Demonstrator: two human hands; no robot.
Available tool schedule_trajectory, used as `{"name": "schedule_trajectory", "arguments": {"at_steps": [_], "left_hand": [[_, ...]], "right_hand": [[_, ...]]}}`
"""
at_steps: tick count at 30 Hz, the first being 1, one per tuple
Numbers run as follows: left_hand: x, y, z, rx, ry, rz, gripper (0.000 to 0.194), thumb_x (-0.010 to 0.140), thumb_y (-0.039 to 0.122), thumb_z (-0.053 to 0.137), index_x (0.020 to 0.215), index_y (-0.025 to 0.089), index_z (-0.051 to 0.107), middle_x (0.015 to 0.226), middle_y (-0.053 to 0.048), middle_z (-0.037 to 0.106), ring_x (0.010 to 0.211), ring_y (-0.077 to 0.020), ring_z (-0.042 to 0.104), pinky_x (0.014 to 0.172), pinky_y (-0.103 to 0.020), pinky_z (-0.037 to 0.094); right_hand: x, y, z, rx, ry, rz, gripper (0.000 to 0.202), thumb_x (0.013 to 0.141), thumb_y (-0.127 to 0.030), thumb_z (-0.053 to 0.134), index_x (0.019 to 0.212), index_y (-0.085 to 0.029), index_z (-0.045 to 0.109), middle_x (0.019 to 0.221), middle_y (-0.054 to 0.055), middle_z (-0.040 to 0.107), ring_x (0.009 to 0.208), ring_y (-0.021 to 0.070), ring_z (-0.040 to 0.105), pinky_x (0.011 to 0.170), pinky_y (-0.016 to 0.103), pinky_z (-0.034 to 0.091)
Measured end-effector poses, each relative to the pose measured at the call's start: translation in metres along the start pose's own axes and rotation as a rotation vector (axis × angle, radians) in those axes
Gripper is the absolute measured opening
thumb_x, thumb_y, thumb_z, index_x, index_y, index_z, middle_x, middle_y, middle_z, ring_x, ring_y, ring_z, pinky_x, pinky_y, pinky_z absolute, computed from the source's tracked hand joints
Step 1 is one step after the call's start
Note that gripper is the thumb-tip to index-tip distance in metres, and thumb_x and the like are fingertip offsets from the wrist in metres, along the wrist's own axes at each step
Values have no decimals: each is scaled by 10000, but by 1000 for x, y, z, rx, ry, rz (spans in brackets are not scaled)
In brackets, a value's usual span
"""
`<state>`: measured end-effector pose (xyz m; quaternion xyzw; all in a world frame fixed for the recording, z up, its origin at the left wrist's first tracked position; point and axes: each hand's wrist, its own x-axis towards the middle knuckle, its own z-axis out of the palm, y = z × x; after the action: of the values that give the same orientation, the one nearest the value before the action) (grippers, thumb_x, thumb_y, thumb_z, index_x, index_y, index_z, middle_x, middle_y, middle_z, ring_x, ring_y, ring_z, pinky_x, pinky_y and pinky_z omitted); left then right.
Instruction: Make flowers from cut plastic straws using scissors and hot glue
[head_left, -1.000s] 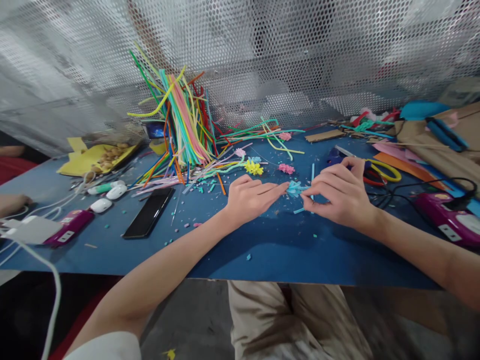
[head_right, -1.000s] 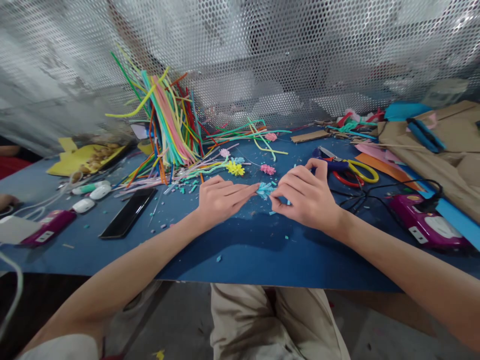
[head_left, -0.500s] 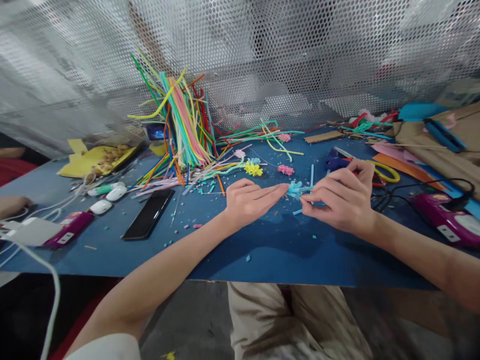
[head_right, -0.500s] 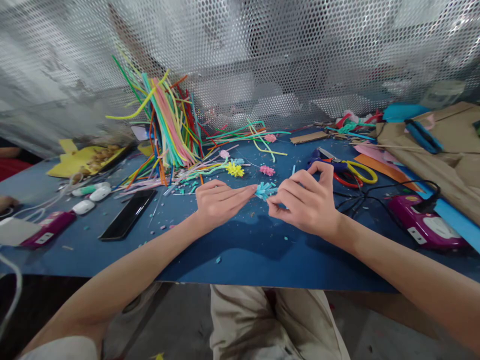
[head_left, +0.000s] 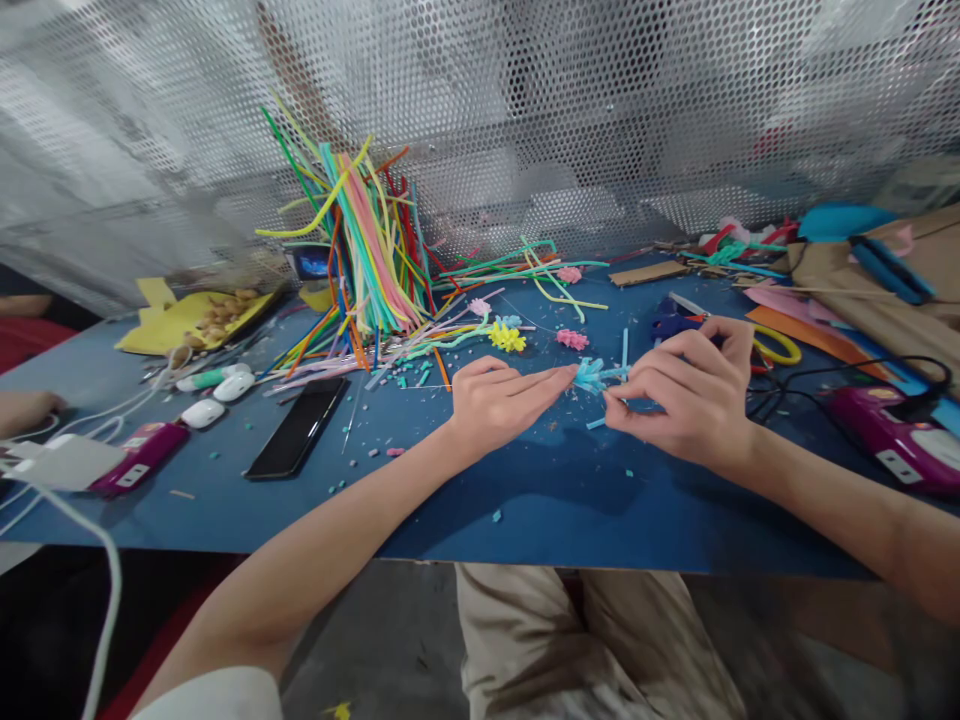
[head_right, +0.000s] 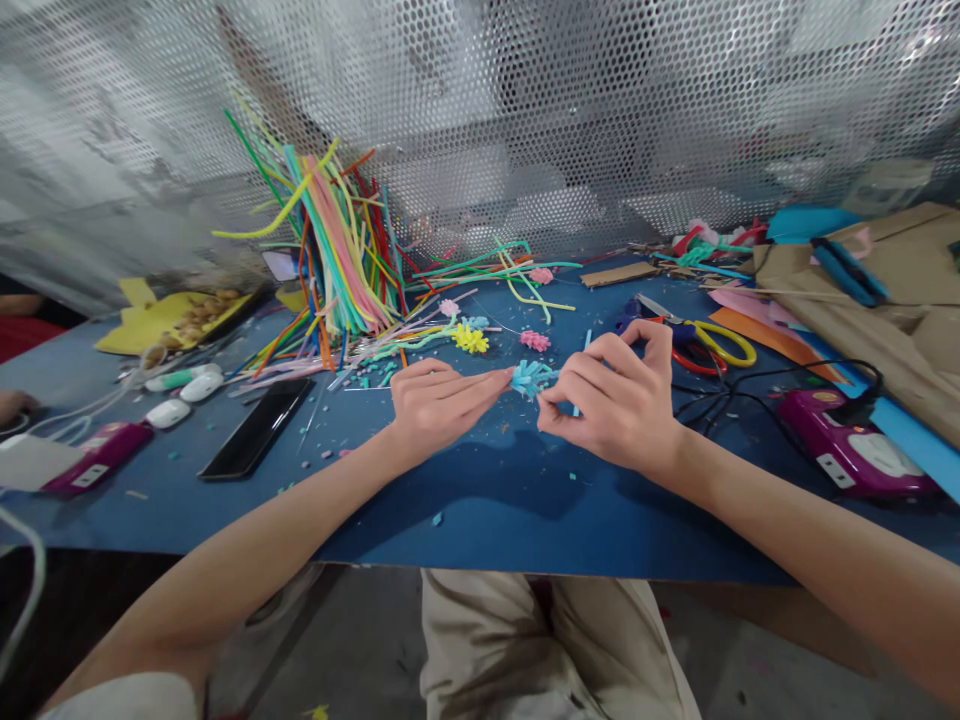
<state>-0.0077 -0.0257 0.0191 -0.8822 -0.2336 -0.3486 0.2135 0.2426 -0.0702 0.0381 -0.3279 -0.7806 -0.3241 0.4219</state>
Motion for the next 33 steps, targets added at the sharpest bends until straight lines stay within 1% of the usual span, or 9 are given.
{"name": "schedule_trajectory", "arguments": {"at_steps": [5, 10, 12, 14, 19, 24, 29, 33], "left_hand": [[4, 1, -1, 15, 104, 69, 316, 919, 214, 660, 1220, 308, 677, 1065, 62, 767, 606, -43, 650, 633, -254, 440], [8, 2, -2, 8, 129, 95, 301, 953, 218, 606, 1241, 281, 670, 1016, 33, 781, 591, -39, 632, 624, -253, 424], [8, 2, -1, 1, 137, 105, 312, 949, 206, 610, 1249, 277, 662, 1019, 39, 780, 590, -39, 628, 632, -249, 425], [6, 2, -1, -8, 129, 108, 322, 950, 195, 607, 1259, 274, 652, 1038, 46, 776, 603, -47, 636, 640, -251, 428], [3, 1, -2, -13, 54, 91, 334, 986, 193, 534, 1290, 291, 631, 1108, 28, 759, 646, -77, 656, 669, -270, 432], [6, 2, -1, 16, 98, 99, 294, 969, 204, 576, 1240, 282, 657, 1053, 52, 772, 597, -53, 613, 654, -259, 435], [7, 3, -2, 45, 93, 93, 268, 965, 224, 590, 1209, 283, 683, 1043, 39, 774, 584, -61, 623, 627, -267, 449], [8, 3, -3, 44, 109, 105, 262, 945, 202, 620, 1188, 269, 693, 1034, 41, 776, 587, -59, 636, 616, -268, 459]], "right_hand": [[0, 0, 1, -10, 1, -3, 213, 753, -202, 726, 636, -235, 550, 652, -74, 679, 675, 159, 548, 776, 442, 330], [-1, 0, 2, -4, 27, 7, 202, 730, -218, 751, 647, -245, 569, 654, -88, 671, 670, 163, 554, 783, 451, 334], [-1, -1, 2, 4, 29, 8, 199, 724, -219, 758, 654, -250, 574, 657, -93, 672, 666, 164, 551, 780, 449, 333], [1, -2, 2, 10, 22, 14, 195, 725, -217, 759, 658, -254, 579, 657, -94, 673, 660, 165, 545, 774, 445, 330], [2, -3, 1, 15, 4, 38, 183, 732, -215, 758, 657, -253, 595, 658, -89, 680, 665, 166, 548, 780, 442, 331], [0, -1, 2, 15, -10, 28, 159, 745, -232, 752, 673, -252, 612, 680, -83, 690, 684, 169, 567, 799, 454, 332], [-3, 0, 3, 23, -19, 19, 151, 748, -242, 753, 688, -249, 614, 695, -76, 694, 697, 175, 579, 819, 467, 339], [-3, 0, 2, 26, -27, 31, 154, 747, -238, 753, 693, -248, 610, 692, -75, 692, 702, 176, 582, 823, 465, 339]]}}
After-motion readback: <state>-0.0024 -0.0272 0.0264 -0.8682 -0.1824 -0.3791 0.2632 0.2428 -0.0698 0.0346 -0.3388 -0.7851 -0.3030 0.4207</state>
